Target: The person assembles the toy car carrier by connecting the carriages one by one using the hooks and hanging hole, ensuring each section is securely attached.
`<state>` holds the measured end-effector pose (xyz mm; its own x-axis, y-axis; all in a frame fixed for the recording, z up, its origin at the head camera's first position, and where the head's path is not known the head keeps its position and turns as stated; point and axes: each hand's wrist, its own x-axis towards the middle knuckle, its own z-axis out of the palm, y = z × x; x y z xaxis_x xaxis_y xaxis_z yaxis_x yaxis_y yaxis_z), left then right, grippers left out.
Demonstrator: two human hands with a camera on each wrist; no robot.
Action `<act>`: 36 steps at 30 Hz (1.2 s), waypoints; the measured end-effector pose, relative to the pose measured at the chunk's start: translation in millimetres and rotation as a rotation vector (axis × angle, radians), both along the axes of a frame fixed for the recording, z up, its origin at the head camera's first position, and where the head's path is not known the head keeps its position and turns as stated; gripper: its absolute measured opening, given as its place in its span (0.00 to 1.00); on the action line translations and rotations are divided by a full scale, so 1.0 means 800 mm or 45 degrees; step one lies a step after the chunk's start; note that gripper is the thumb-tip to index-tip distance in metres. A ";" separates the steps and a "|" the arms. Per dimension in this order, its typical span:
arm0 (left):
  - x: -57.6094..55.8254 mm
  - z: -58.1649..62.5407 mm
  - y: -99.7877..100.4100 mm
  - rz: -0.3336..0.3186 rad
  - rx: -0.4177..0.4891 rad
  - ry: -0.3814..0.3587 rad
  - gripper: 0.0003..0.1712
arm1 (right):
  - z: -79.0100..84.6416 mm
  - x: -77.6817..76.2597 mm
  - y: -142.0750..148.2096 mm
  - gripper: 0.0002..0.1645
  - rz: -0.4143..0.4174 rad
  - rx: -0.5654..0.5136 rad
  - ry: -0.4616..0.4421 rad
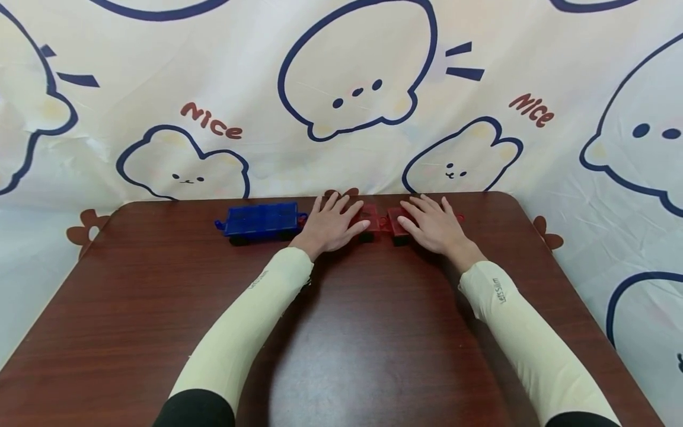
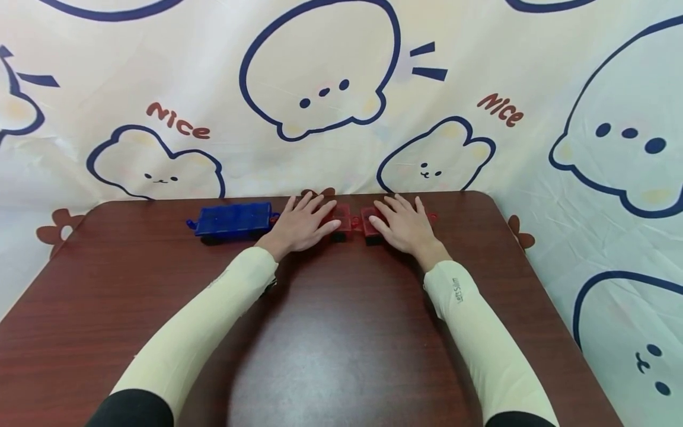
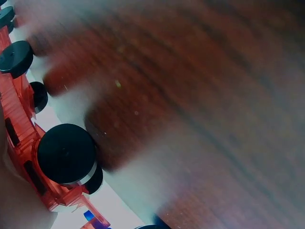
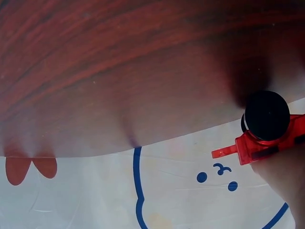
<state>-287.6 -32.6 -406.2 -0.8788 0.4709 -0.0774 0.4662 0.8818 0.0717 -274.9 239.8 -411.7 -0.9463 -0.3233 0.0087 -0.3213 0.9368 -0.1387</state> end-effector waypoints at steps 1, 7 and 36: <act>0.000 0.000 0.000 0.005 -0.001 -0.005 0.44 | -0.001 0.000 0.000 0.42 0.001 0.005 -0.001; -0.002 -0.003 0.000 0.012 -0.011 0.001 0.45 | -0.001 0.001 0.000 0.41 0.002 0.039 -0.002; -0.003 -0.002 -0.013 0.001 0.180 -0.035 0.46 | 0.001 0.001 -0.001 0.43 -0.049 0.067 -0.029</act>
<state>-290.3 -43.2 -407.7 -0.8775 0.4783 -0.0346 0.4618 0.8623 0.2080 -274.3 239.2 -410.6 -0.9577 -0.2862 -0.0295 -0.2823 0.9545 -0.0956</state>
